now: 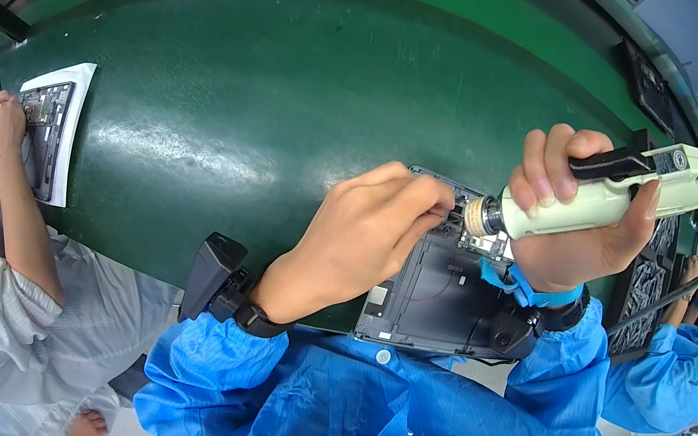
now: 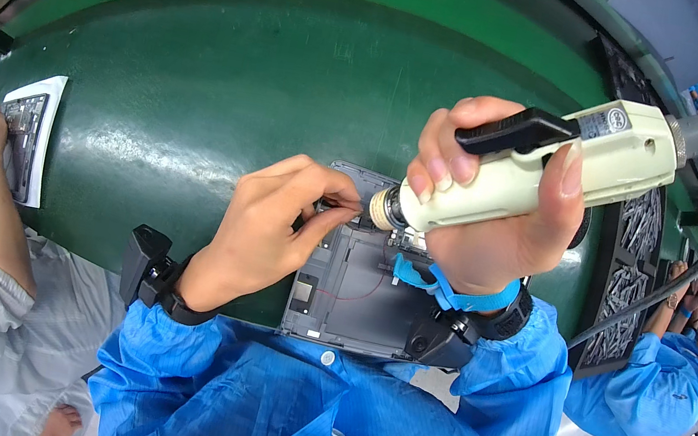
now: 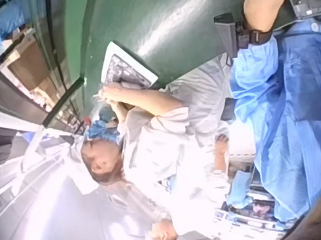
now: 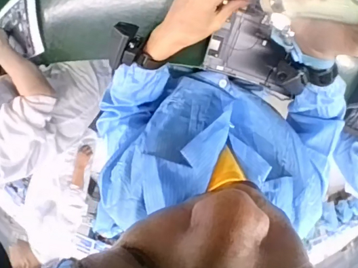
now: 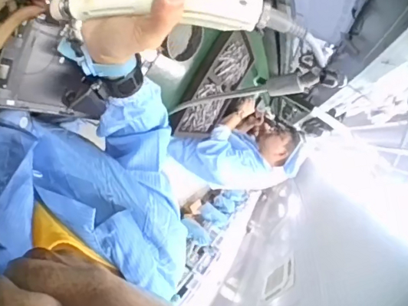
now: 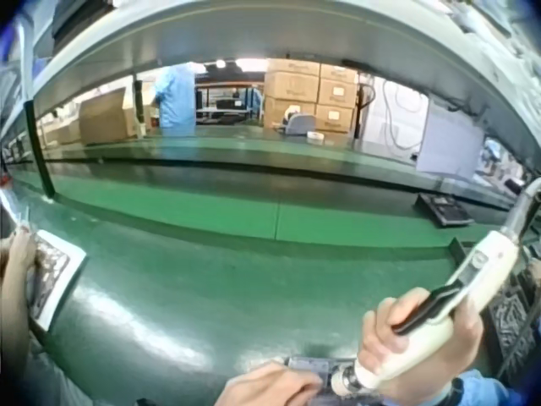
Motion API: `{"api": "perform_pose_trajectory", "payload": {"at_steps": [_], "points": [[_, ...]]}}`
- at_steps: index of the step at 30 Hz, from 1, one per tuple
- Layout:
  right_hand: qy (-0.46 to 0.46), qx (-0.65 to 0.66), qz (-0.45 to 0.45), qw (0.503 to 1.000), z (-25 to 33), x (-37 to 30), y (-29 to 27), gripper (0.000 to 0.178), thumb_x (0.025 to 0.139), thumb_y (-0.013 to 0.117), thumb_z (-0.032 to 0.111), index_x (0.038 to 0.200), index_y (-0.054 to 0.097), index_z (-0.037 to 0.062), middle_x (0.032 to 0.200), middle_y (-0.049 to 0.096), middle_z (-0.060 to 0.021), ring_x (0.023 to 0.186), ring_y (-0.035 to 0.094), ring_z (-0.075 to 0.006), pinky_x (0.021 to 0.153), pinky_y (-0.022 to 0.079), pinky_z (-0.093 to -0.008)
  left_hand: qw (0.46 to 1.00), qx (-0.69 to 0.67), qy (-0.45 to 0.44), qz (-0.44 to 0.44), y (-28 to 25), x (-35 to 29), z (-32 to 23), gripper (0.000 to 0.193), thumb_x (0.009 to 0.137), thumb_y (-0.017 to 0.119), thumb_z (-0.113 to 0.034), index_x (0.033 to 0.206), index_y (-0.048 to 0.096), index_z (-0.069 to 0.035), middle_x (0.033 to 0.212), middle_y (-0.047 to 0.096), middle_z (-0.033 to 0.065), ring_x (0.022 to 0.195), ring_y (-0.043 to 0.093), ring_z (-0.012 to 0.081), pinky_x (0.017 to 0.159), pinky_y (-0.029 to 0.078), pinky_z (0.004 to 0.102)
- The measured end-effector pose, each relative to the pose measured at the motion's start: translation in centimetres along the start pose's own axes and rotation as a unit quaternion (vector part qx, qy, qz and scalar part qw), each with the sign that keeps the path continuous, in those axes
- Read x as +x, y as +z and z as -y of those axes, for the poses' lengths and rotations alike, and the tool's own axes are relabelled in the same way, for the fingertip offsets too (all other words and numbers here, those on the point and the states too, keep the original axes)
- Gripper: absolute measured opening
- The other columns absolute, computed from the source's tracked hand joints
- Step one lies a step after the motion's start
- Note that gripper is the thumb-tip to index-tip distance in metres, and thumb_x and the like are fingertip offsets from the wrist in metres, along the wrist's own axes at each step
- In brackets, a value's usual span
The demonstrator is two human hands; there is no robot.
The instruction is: Assembling the internal components of an electronic device, including securing a battery and circuit board.
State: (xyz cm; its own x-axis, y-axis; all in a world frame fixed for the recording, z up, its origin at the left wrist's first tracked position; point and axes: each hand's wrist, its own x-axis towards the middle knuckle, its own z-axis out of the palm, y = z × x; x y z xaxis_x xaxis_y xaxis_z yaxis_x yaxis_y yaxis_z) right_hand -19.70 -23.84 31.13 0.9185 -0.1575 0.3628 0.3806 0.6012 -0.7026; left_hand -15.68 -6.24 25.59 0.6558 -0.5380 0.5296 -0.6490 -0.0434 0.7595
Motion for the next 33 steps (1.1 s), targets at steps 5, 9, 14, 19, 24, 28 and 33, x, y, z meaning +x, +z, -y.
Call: {"api": "perform_pose_trajectory", "payload": {"at_steps": [5,9,14,19,24,28,33], "points": [[-0.016,-0.012,0.013,1.000,-0.2,-0.1,0.3,0.069,0.086,0.046,0.058,0.100,0.055,-0.0085,0.070,0.044,-0.0057,0.065,0.043,-0.0169,0.054,0.039,-0.0286,0.999,0.024,-0.013,0.042,-0.2,0.1,-0.3,0.024,0.072,0.068,0.005,0.093,0.060,-0.002,0.081,0.063,0.0092,0.072,0.064,0.0214,0.054,0.050,0.0293],[-0.016,-0.019,0.021,0.999,-0.5,0.0,0.1,0.068,0.086,0.046,0.058,0.099,0.054,-0.0083,0.071,0.044,-0.0062,0.066,0.043,-0.0166,0.055,0.039,-0.0285,0.998,0.046,-0.010,0.051,-0.3,0.1,-0.3,0.026,0.071,0.068,0.005,0.095,0.059,-0.002,0.081,0.063,0.0090,0.073,0.064,0.0220,0.056,0.050,0.0302],[-0.004,-0.017,0.032,0.999,-0.6,0.2,0.4,0.068,0.086,0.046,0.058,0.100,0.053,-0.0083,0.072,0.044,-0.0062,0.067,0.043,-0.0164,0.056,0.039,-0.0286,0.998,0.049,0.017,0.039,-0.5,0.5,0.0,0.025,0.071,0.068,0.004,0.093,0.058,-0.002,0.083,0.064,0.0092,0.073,0.063,0.0226,0.055,0.049,0.0305],[0.000,-0.029,0.053,0.998,-0.9,0.7,0.5,0.069,0.087,0.045,0.058,0.101,0.053,-0.0085,0.072,0.043,-0.0058,0.068,0.043,-0.0163,0.056,0.039,-0.0281,0.998,0.024,-0.021,0.047,-0.8,0.5,0.0,0.024,0.072,0.068,0.005,0.093,0.058,-0.001,0.083,0.064,0.0101,0.074,0.064,0.0238,0.057,0.051,0.0313],[-0.006,-0.045,0.067,0.997,-1.1,1.0,0.5,0.068,0.088,0.044,0.058,0.102,0.053,-0.0085,0.072,0.044,-0.0057,0.068,0.042,-0.0160,0.055,0.039,-0.0274,0.999,0.023,-0.012,0.040,-1.0,0.5,0.2,0.023,0.073,0.067,0.005,0.093,0.058,-0.001,0.082,0.063,0.0116,0.075,0.065,0.0248,0.060,0.053,0.0319],[0.001,-0.046,0.070,0.996,-1.3,1.4,0.8,0.069,0.088,0.044,0.058,0.103,0.053,-0.0085,0.072,0.044,-0.0058,0.067,0.042,-0.0161,0.055,0.040,-0.0277,0.999,0.009,-0.018,0.031,-1.1,0.4,0.6,0.022,0.075,0.066,0.005,0.094,0.058,0.000,0.083,0.062,0.0126,0.075,0.065,0.0263,0.061,0.053,0.0328],[0.007,-0.044,0.092,0.995,-1.3,1.9,0.6,0.069,0.088,0.044,0.058,0.104,0.053,-0.0087,0.073,0.045,-0.0060,0.069,0.043,-0.0167,0.055,0.040,-0.0283,0.999,0.013,-0.025,0.039,-1.2,0.4,1.0,0.021,0.075,0.065,0.005,0.094,0.058,-0.001,0.083,0.062,0.0127,0.075,0.065,0.0269,0.062,0.053,0.0332]]}}
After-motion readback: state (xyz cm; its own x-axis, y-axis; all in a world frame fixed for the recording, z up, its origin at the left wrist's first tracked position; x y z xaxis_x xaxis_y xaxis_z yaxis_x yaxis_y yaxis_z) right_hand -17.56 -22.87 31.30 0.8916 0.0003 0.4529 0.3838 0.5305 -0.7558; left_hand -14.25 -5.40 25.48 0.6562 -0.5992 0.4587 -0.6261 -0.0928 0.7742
